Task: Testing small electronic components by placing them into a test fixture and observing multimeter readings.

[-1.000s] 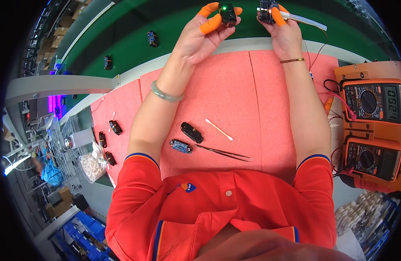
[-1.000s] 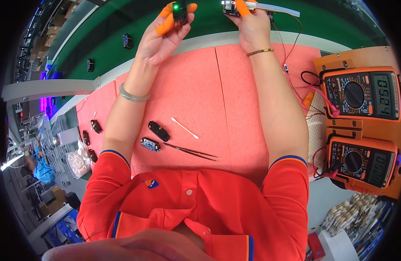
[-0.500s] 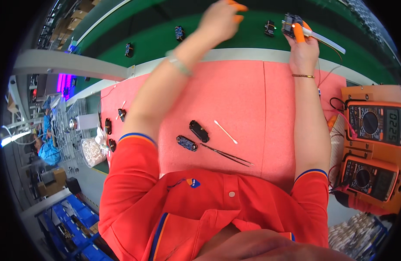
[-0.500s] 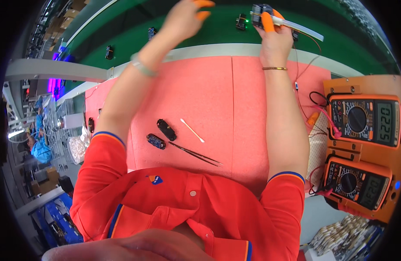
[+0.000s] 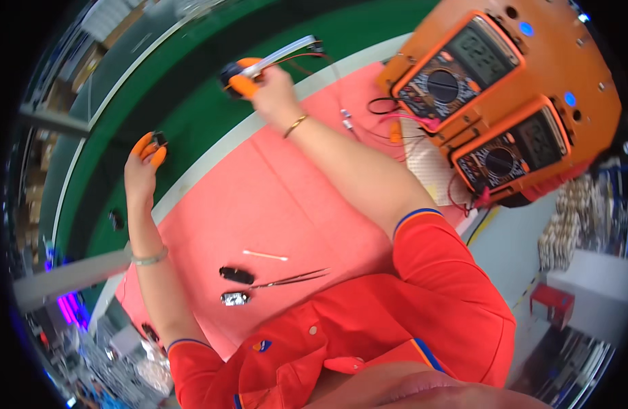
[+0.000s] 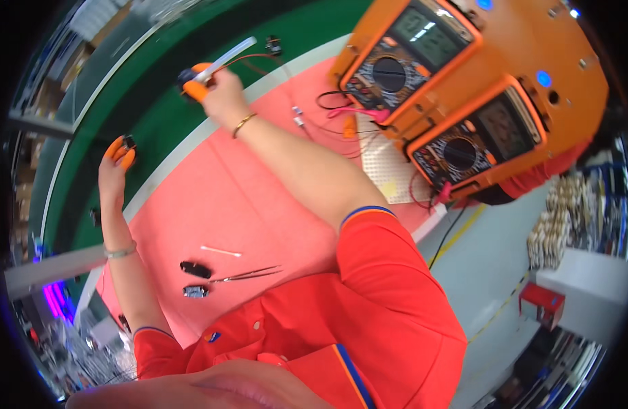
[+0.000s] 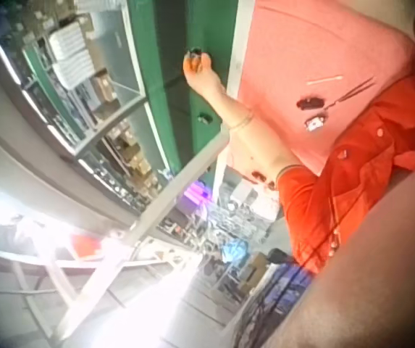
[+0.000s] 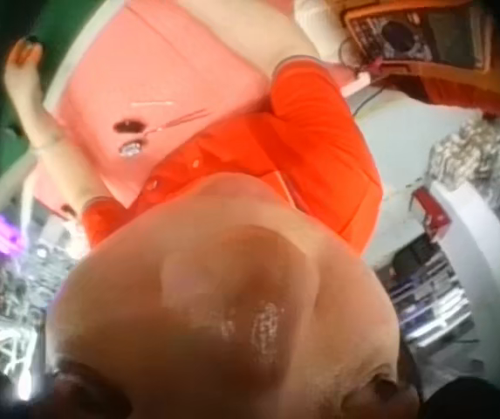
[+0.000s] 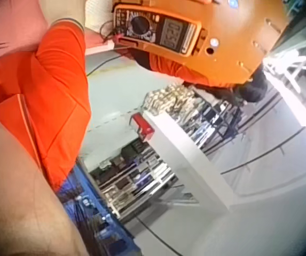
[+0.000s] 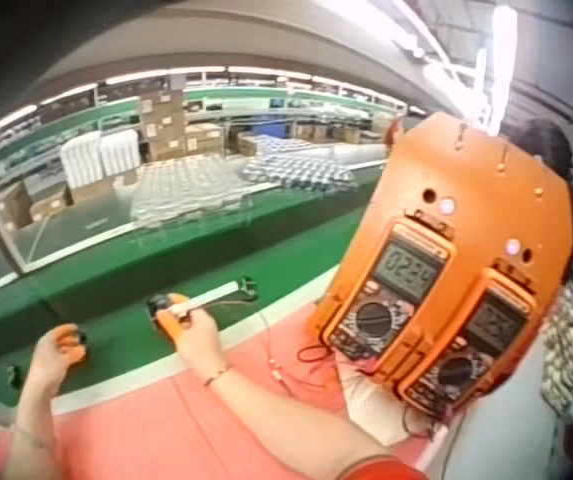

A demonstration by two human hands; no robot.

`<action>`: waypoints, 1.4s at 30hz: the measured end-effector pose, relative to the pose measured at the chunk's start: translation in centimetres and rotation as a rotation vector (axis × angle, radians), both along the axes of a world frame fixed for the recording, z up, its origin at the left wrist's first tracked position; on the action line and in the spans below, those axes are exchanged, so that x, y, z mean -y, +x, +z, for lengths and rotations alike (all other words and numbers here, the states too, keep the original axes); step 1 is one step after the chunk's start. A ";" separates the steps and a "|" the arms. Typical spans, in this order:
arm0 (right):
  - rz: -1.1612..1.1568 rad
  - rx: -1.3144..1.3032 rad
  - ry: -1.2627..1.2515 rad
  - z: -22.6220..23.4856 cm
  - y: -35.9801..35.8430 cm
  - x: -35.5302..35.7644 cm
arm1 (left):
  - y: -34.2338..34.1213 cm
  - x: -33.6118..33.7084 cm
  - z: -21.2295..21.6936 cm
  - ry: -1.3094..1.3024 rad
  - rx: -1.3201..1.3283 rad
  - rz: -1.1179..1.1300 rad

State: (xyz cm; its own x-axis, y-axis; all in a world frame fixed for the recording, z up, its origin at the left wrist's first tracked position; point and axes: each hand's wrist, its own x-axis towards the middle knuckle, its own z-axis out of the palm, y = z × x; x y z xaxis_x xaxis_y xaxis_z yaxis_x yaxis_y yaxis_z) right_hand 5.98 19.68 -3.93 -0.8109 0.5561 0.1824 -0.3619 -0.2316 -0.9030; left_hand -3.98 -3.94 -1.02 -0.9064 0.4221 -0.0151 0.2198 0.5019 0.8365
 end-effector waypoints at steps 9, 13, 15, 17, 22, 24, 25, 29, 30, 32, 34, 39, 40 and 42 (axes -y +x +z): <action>0.040 -0.015 -0.039 0.4 0.2 -0.6 | 2.9 -8.6 -0.6 0.733 0.514 -0.196; 0.058 -0.038 -0.001 0.4 0.2 0.0 | 3.9 -8.2 -1.4 0.745 0.511 -0.152; 0.075 -0.041 -0.004 0.5 0.2 0.0 | 4.5 -8.5 -0.8 0.786 0.510 -0.173; 0.072 -0.024 0.096 0.6 0.0 0.8 | 4.7 -7.9 -0.9 0.802 0.497 -0.192; 0.095 0.095 0.261 -0.5 0.3 0.8 | 4.9 -8.7 -1.6 0.764 0.459 -0.232; 0.105 0.131 0.216 0.4 0.8 0.8 | 4.8 -8.2 -1.7 0.773 0.453 -0.184; 0.127 0.123 0.206 1.2 1.1 0.9 | 4.7 -8.1 -1.7 0.793 0.466 -0.189; 0.152 0.107 0.224 2.4 1.4 1.5 | 4.8 -8.1 -1.4 0.774 0.509 -0.115; 0.137 0.086 0.254 1.7 1.1 1.5 | 4.9 -8.3 -1.4 0.773 0.512 -0.114; 0.115 0.044 0.315 0.5 0.5 1.6 | 4.7 -8.4 -1.5 0.704 0.490 -0.111; 0.147 0.036 0.339 -0.2 0.1 1.3 | 4.7 -8.4 -1.7 0.670 0.476 -0.097; 0.215 -0.105 0.064 1.1 0.1 -0.2 | 4.5 -8.0 -2.0 0.703 0.321 -0.157; 0.217 -0.164 -0.099 1.5 0.1 -0.6 | 4.5 -7.9 -1.7 0.733 0.333 -0.157; 0.196 -0.141 -0.141 1.0 0.1 -1.9 | 4.6 -7.9 -0.9 0.760 0.339 -0.159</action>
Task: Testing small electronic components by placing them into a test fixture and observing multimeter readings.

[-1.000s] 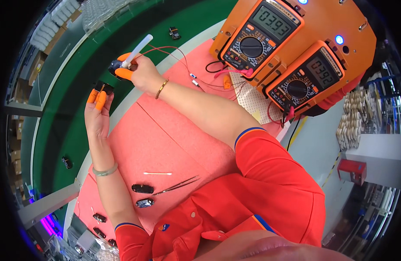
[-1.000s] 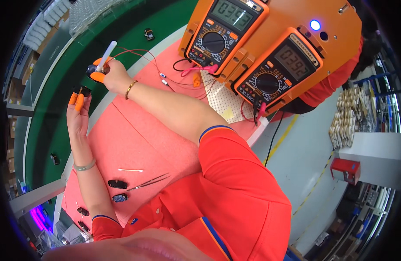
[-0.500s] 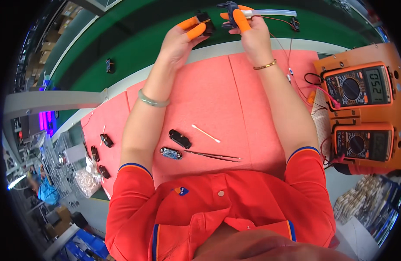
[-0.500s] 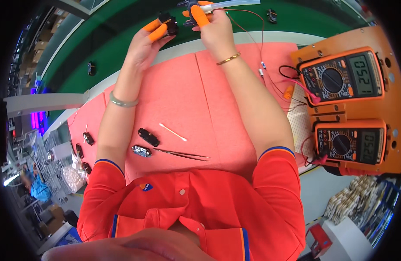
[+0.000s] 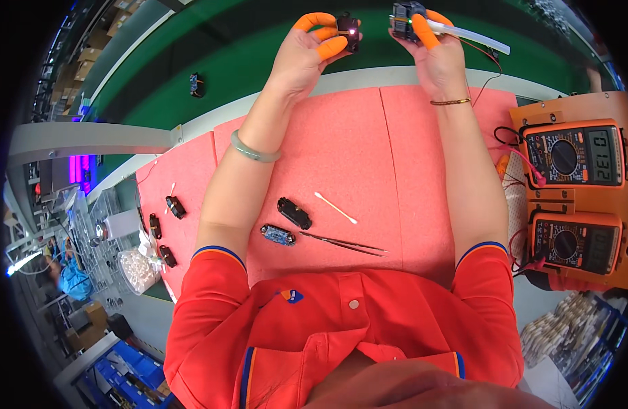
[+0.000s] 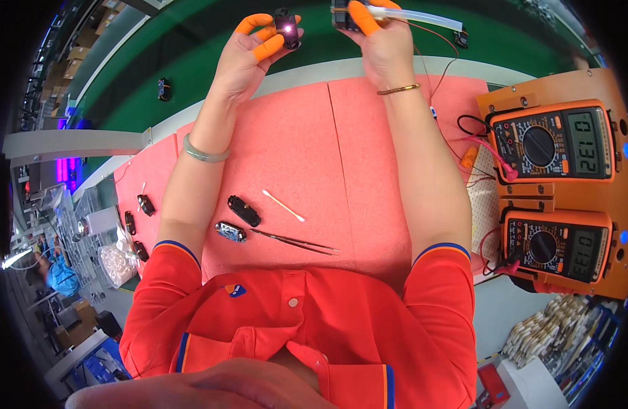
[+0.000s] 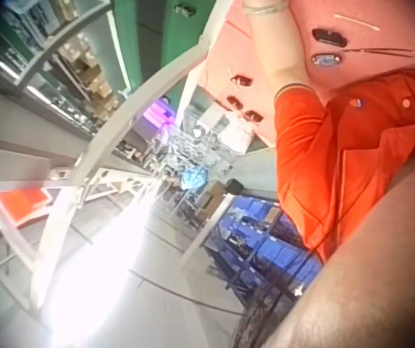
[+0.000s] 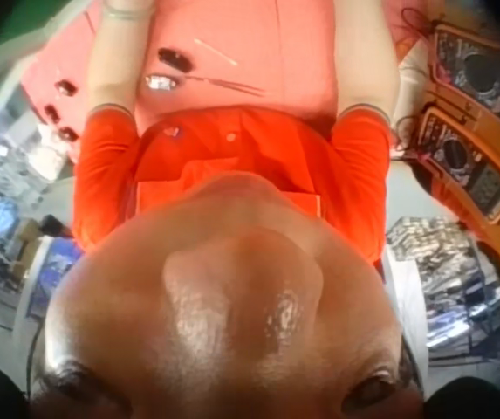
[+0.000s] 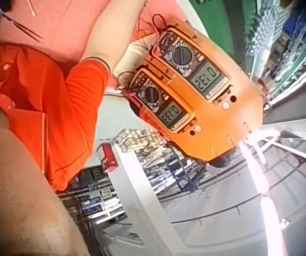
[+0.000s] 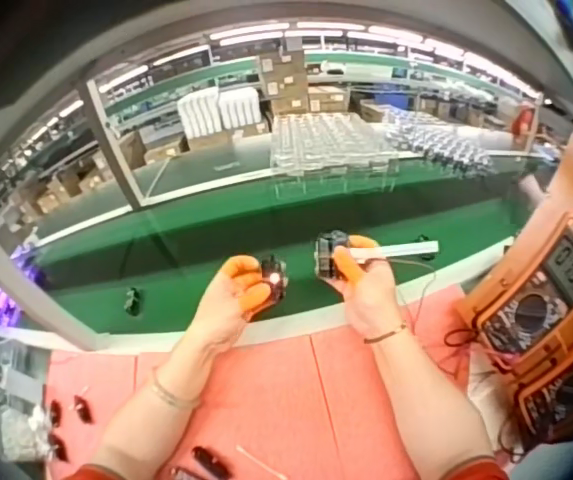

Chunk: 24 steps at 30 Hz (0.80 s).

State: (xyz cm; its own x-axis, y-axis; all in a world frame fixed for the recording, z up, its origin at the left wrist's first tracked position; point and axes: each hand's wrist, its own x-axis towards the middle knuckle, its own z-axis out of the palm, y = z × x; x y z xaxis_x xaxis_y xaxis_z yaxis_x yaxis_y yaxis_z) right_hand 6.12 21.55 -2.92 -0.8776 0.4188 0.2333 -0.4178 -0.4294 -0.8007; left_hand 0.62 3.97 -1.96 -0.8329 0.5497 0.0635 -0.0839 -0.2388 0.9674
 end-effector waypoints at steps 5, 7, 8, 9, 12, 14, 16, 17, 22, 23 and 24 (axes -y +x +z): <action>-0.051 0.077 -0.062 -1.0 -0.3 -0.5 | 1.2 -0.3 1.4 0.349 0.118 -0.190; -0.062 0.083 -0.056 -1.1 -0.5 -0.7 | 1.4 -0.6 1.5 0.449 0.208 -0.257; -0.070 0.073 -0.068 -1.1 -0.5 -0.8 | 1.3 -0.8 1.4 0.448 0.208 -0.256; -0.079 0.063 -0.079 -1.2 -0.5 -1.0 | 1.0 -1.1 1.3 0.457 0.287 -0.253; -0.101 0.046 -0.100 -1.7 -0.8 -1.5 | -0.4 -2.3 0.1 0.470 0.453 -0.243; -0.121 0.013 -0.110 -1.8 -1.0 -1.7 | -1.6 -3.3 -0.8 0.115 0.233 -0.117; -0.137 0.014 -0.121 -1.9 -1.0 -1.8 | -1.9 -4.2 -0.7 -0.063 0.121 -0.041; -0.155 0.014 -0.132 -2.0 -1.0 -2.0 | -1.9 -4.8 -0.6 -0.406 -0.165 0.012; -0.131 0.024 -0.092 -1.3 -1.0 -0.8 | -3.2 -3.7 -3.1 -1.004 -1.021 0.567; -0.153 0.037 -0.094 -1.6 -0.7 -1.4 | -2.6 -3.1 -1.3 -1.040 -1.062 0.514; -0.169 0.048 -0.096 -1.7 -0.4 -1.7 | -2.0 -1.2 1.0 -1.079 -1.103 0.467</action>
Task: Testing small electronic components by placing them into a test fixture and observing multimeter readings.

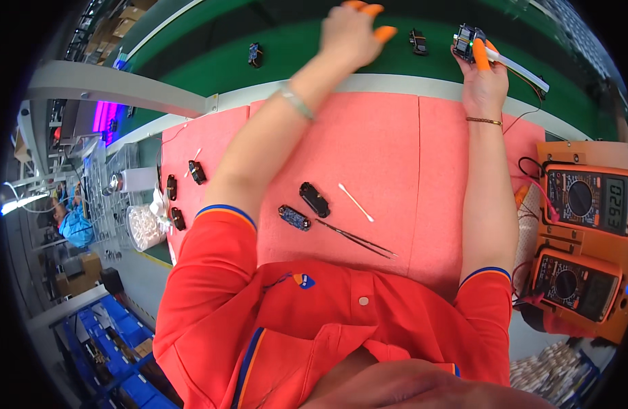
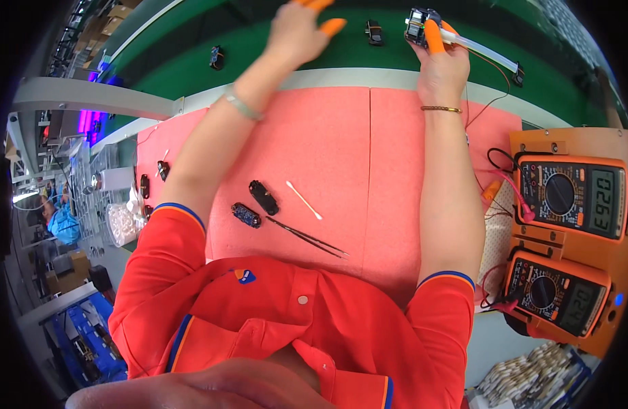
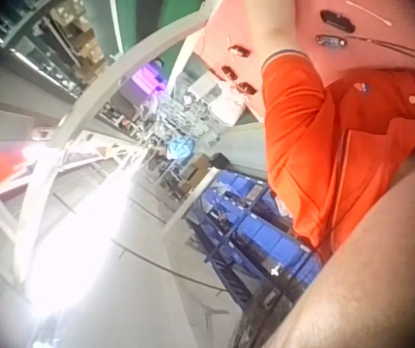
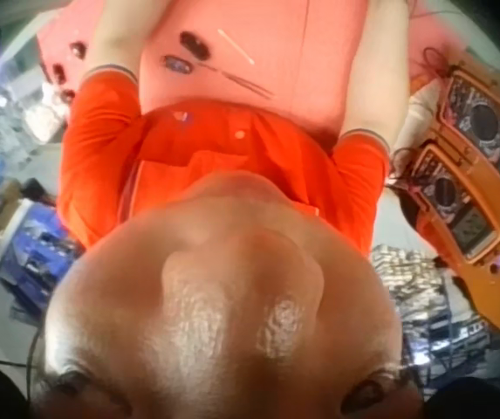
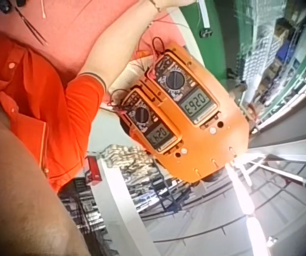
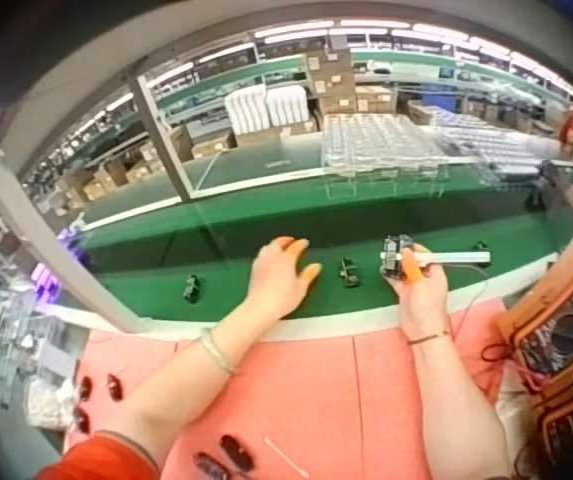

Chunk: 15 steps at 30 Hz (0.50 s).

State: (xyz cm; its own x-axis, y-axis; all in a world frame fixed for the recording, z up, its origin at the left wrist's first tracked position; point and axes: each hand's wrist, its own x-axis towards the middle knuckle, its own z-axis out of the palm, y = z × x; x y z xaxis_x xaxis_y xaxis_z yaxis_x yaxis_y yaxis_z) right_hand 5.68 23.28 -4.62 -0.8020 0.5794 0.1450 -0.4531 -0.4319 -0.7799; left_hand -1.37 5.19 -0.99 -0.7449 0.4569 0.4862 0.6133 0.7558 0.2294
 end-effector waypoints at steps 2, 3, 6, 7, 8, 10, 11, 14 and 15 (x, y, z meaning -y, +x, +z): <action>-0.011 0.005 0.001 0.0 0.0 0.2 | -2.2 5.7 -0.5 -0.229 -0.124 0.139; 0.024 -0.015 0.002 -0.2 -0.2 0.2 | -2.9 8.7 -0.8 -0.255 -0.257 0.221; 0.066 0.011 0.020 0.2 -0.3 0.9 | -3.1 15.3 -0.3 -0.429 0.152 0.464; 0.049 0.072 0.029 0.9 -0.2 1.9 | -3.5 17.5 -1.0 -0.378 0.303 0.423; 0.062 0.073 0.030 0.8 -0.2 2.1 | -3.4 18.2 -1.3 -0.290 0.340 0.394; 0.064 0.066 0.029 0.6 0.0 2.2 | -3.0 17.2 -1.4 -0.009 0.469 0.263; 0.059 0.059 0.029 0.9 0.2 2.4 | -2.7 16.1 -1.3 0.185 0.563 0.165; 0.036 0.109 0.059 1.3 0.6 2.3 | -2.2 10.9 -0.9 0.588 0.805 -0.137; 0.020 0.133 0.074 1.5 0.7 2.4 | -1.3 8.9 -0.1 0.701 0.917 -0.194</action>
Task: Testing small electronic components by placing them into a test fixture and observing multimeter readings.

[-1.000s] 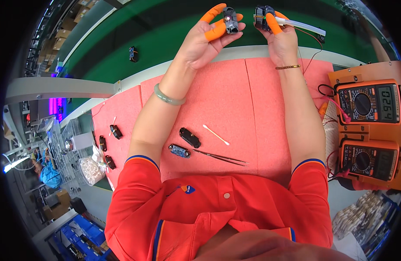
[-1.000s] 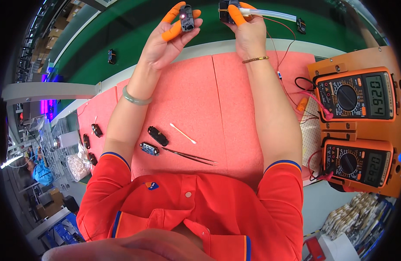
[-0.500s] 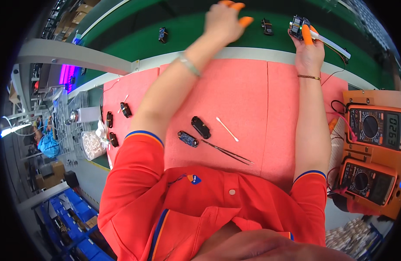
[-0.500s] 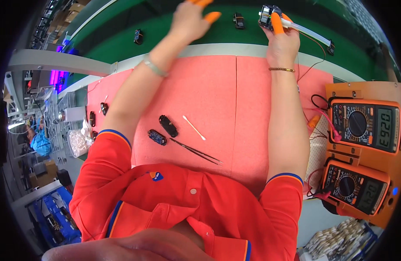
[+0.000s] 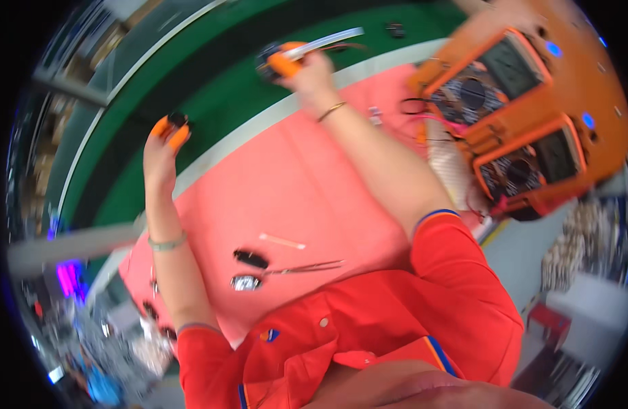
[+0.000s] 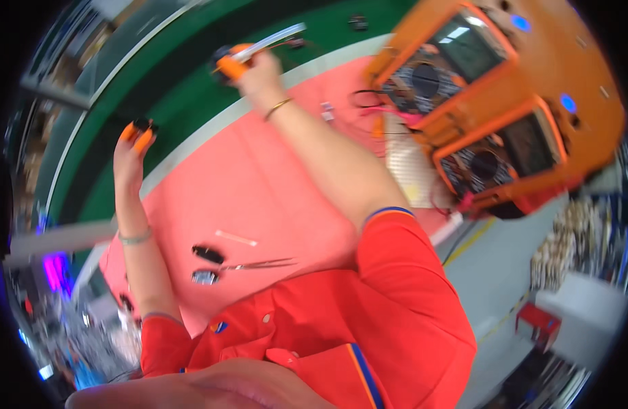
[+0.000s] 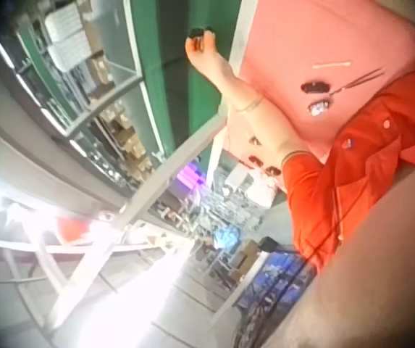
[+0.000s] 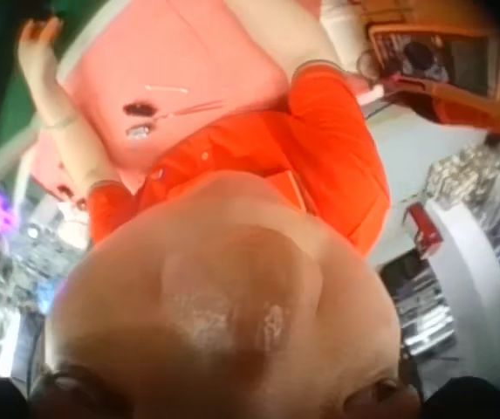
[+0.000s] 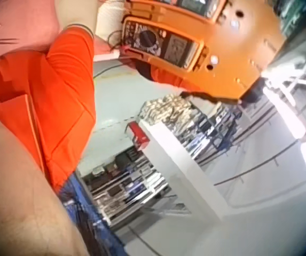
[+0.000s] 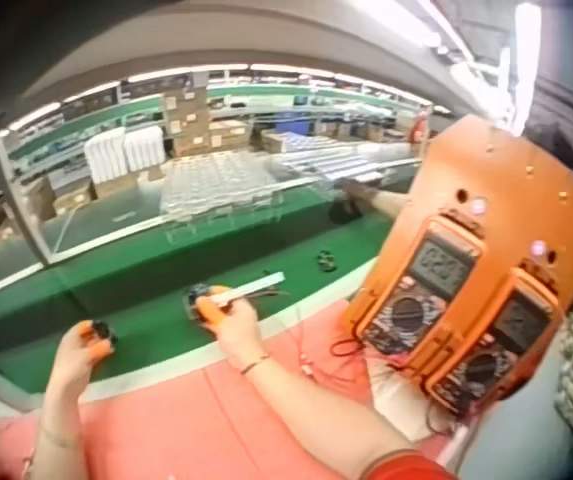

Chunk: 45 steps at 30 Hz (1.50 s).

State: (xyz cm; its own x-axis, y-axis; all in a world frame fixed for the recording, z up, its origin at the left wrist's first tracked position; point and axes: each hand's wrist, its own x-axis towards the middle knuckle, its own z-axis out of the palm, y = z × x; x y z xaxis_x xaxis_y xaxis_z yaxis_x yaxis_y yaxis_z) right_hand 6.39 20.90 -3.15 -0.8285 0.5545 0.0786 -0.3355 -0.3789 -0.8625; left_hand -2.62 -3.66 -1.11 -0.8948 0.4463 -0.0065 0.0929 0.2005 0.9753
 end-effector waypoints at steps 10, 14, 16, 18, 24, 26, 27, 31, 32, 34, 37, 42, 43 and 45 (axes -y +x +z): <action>0.092 -0.025 0.038 -0.3 0.2 1.6 | 3.8 -8.4 -1.2 0.397 0.304 -0.222; 0.124 0.032 0.122 0.1 0.2 2.4 | 3.7 -8.1 -1.3 0.366 0.293 -0.292; 0.167 0.069 0.141 -0.6 -0.1 2.8 | 3.9 -8.0 -1.3 0.345 0.299 -0.243; -0.008 0.085 0.422 -2.1 -1.3 2.3 | 3.8 -7.8 -1.2 0.367 0.297 -0.224; 0.103 0.025 0.270 0.6 0.6 2.5 | 3.7 -7.4 -1.8 0.443 0.325 -0.118; 0.151 0.027 0.269 0.2 0.5 3.3 | 4.1 -7.3 -1.4 0.435 0.329 -0.081; 0.138 0.056 0.316 0.0 0.5 3.5 | 4.1 -7.5 -1.4 0.397 0.312 -0.082; 0.141 0.080 0.450 -0.8 0.2 3.4 | 3.8 -7.8 -1.9 0.280 0.220 -0.081; 0.161 0.049 0.489 -1.0 0.2 3.2 | 3.8 -7.8 -2.0 0.238 0.164 -0.083; 0.191 0.010 0.524 -1.0 0.1 2.7 | 3.8 -7.6 -2.0 0.193 0.103 -0.074; 0.182 -0.124 0.102 0.1 -0.3 1.6 | 3.4 -7.3 -1.3 0.445 0.119 -0.051; 0.114 -0.077 0.021 -0.7 -0.6 -0.6 | 3.1 -6.5 0.1 0.714 0.199 -0.229; 0.107 -0.074 0.011 -0.8 -0.7 -0.6 | 3.3 -6.5 0.4 0.720 0.208 -0.256; 0.093 -0.056 -0.011 -1.0 -0.6 -0.5 | 3.7 -6.4 0.8 0.732 0.237 -0.305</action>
State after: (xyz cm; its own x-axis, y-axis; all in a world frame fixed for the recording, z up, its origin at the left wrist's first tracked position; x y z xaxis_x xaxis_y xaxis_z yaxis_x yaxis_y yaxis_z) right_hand 5.78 21.41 -4.14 -0.8709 0.4764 0.1208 -0.3459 -0.4196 -0.8392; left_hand 1.11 2.78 -0.31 -0.7452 0.6339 0.2069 -0.1839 -0.4936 0.8500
